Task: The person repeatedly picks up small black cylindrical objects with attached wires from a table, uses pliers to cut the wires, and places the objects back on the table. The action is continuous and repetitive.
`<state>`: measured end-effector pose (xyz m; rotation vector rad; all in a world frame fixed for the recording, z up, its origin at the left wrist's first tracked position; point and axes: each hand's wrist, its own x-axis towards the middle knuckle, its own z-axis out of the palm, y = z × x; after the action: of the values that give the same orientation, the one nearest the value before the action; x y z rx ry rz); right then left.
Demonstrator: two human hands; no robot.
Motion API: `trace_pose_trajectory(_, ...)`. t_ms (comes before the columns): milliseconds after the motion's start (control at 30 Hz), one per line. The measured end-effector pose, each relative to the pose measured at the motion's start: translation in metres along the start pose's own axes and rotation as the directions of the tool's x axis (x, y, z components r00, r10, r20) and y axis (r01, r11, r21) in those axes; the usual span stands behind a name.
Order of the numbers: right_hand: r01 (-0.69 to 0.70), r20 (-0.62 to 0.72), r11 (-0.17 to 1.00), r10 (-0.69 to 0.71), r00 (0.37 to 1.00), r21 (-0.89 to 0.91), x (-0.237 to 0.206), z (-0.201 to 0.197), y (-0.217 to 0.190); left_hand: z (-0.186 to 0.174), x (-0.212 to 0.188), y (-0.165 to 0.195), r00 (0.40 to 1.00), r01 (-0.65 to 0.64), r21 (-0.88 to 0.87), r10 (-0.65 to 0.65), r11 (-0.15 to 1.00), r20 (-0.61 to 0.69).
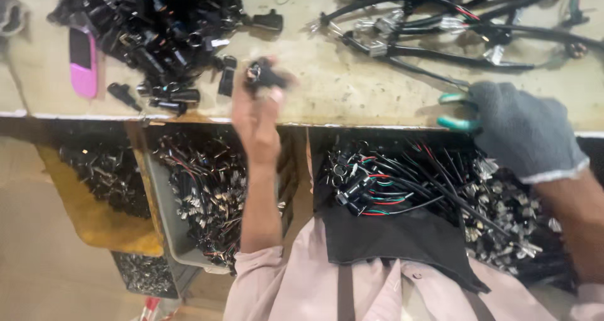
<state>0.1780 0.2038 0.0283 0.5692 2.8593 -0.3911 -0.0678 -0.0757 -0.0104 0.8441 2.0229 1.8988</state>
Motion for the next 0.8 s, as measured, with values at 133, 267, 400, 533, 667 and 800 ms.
trace_pose_trajectory(133, 0.184, -0.308, 0.854, -0.029, 0.951, 0.487, 0.006, -0.007, -0.002, 0.060, -0.040, 0.036, 0.875, 0.466, -0.508, -0.295, 0.724, 0.383)
trace_pose_trajectory(267, 0.210, -0.295, 0.693, 0.004, 0.955, 0.689, -0.024, 0.006, -0.028, 0.080, -0.055, 0.059, 0.672, 0.661, -0.398, -0.266, 0.636, 0.691)
trace_pose_trajectory(400, 0.477, -0.211, 0.784, -0.428, 0.879, 0.398, -0.046, 0.015, -0.030, 0.081, -0.050, 0.070, 0.705, 0.581, -0.297, -0.287, 0.758, 0.648)
trace_pose_trajectory(533, 0.520, -0.260, 0.691, -0.453, 0.853, 0.502, -0.032, 0.006, -0.037, 0.091, -0.043, 0.070, 0.744, 0.185, -0.091, -0.079, 0.979, 0.663)
trace_pose_trajectory(667, 0.356, -0.390, 0.632, -0.091, 0.916, 0.689, -0.019, -0.014, -0.064, 0.096, -0.052, 0.064, 0.824, 0.167, 0.088, -0.188, 0.982, 0.534)
trace_pose_trajectory(800, 0.312, -0.331, 0.147, 0.131, 0.935, 0.939, -0.039, -0.029, -0.070, 0.091, -0.069, 0.059, 0.800, 0.178, -0.074, -0.100, 0.981, 0.592)
